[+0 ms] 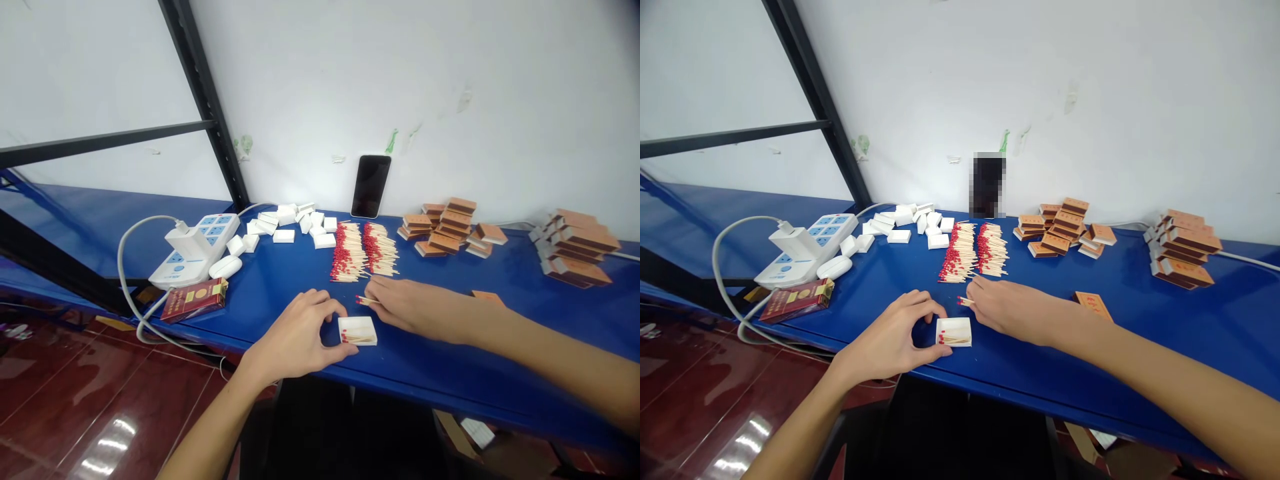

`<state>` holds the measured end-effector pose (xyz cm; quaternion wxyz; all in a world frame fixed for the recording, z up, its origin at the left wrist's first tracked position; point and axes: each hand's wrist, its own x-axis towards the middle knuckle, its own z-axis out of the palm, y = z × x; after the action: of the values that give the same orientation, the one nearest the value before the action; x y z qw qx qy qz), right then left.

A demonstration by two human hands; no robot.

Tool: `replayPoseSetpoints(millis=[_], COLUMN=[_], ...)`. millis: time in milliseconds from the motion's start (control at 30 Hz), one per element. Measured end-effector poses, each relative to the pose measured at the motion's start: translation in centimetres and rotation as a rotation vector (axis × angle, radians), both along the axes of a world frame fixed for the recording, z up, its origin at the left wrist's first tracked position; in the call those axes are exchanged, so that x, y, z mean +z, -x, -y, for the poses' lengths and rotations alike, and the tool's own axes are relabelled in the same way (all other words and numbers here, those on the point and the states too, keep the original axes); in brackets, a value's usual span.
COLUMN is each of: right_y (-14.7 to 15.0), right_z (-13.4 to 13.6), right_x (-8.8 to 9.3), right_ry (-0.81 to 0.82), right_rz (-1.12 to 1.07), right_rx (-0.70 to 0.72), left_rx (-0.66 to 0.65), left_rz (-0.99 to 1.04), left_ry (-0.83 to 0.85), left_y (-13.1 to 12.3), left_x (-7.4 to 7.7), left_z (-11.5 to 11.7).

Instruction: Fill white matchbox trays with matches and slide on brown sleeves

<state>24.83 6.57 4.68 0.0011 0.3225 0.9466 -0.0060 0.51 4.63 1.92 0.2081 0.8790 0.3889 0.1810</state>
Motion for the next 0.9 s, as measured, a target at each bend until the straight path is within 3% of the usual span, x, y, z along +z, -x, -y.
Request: replayPoseSetpoints(millis=[67,167,400,600,733,900], right_y=[0.4,1.2,2.5,2.7,2.5,2.3], right_z=[0.5,1.5,1.8,2.1,1.5,-1.6], right_x=[1.3,2.5,0.8,1.7,2.5,1.2], right_ry=[0.134,0.215,0.086,0.1,0.134,0.018], right_rz=[-0.102,-0.104,0.086,0.076,-0.046,-0.13], right_rx=[-0.052,-0.005,0.082,0.021,-0.057,-0.183], left_rx=[0.004,0.002,-0.018,-0.023,-0.019,-0.025], left_rz=[0.0,-0.003,0.001,0.008,-0.003,0.001], left_ry=[0.002,-0.007,0.01,0.015,0.02,0.039], left_y=[0.0,0.0,-0.1,-0.1,0.0,0.1], left_x=[-0.1,-0.2,0.0,-0.2,-0.2,0.1], left_z=[-0.1,-0.1,-0.1,-0.3,-0.2,0.0])
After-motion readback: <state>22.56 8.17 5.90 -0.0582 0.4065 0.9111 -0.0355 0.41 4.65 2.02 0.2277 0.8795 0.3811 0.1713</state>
